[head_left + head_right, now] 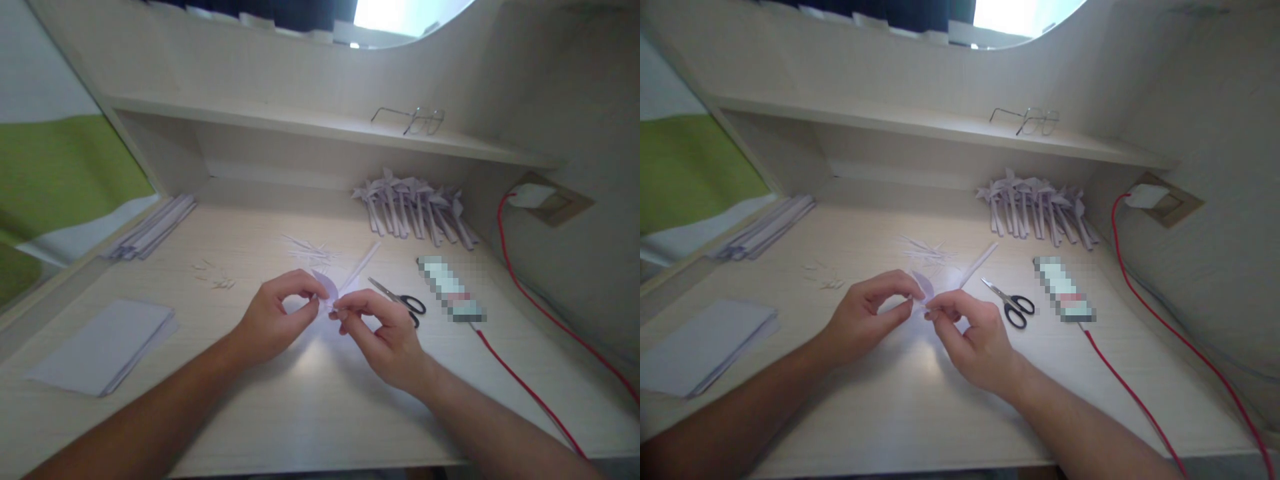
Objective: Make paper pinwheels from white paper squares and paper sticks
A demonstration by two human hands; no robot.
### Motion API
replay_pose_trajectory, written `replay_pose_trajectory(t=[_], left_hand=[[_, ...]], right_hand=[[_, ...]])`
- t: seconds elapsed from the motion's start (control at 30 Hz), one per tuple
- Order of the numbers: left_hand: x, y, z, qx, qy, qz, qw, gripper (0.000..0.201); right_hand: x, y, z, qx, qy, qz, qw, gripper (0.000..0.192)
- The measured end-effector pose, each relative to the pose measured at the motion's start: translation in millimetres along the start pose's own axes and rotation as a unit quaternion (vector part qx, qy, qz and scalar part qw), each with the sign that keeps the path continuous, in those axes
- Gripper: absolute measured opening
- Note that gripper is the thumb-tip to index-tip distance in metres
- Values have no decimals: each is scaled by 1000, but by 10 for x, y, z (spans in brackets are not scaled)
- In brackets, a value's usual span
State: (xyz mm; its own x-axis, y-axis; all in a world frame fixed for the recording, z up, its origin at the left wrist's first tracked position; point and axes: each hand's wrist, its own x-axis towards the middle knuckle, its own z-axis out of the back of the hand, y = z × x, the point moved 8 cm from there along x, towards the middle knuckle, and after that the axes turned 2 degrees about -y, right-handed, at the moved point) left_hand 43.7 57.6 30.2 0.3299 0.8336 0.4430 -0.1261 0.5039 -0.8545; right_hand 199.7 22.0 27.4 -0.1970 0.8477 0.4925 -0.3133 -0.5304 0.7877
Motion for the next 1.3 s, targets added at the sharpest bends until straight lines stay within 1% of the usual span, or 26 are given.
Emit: replay_pose_trajectory(t=[0.1, 0.27, 0.63, 0.77, 0.87, 1.1, 1.17, 1.3], left_hand=[[-11, -20, -24, -30, 20, -9, 999, 17], [-35, -82, -36, -71, 43, -30, 996, 17], [-41, -101, -45, -96, 51, -35, 993, 21], [-47, -112, -20, -90, 38, -34, 995, 19], [-48, -110, -14, -82, 36, -33, 995, 21], [-73, -89, -5, -42, 29, -26, 998, 24], [-91, -71, 10, -26, 14, -22, 999, 26], [-115, -63, 77, -13, -39, -30, 999, 25]], right_hand=[[0, 80, 2, 6, 2, 4, 1000, 11], [-24, 197, 11, 21, 13, 17, 1000, 18], [-21, 156, 33, 36, 2, -4, 999, 18], [-19, 137, 50, 41, -6, -13, 999, 16], [-18, 134, 51, 47, -8, -14, 999, 14], [-18, 115, 47, 55, 1, -15, 998, 18], [-11, 98, 46, 62, 0, -20, 998, 18], [-2, 57, 30, 85, 2, -41, 996, 14]])
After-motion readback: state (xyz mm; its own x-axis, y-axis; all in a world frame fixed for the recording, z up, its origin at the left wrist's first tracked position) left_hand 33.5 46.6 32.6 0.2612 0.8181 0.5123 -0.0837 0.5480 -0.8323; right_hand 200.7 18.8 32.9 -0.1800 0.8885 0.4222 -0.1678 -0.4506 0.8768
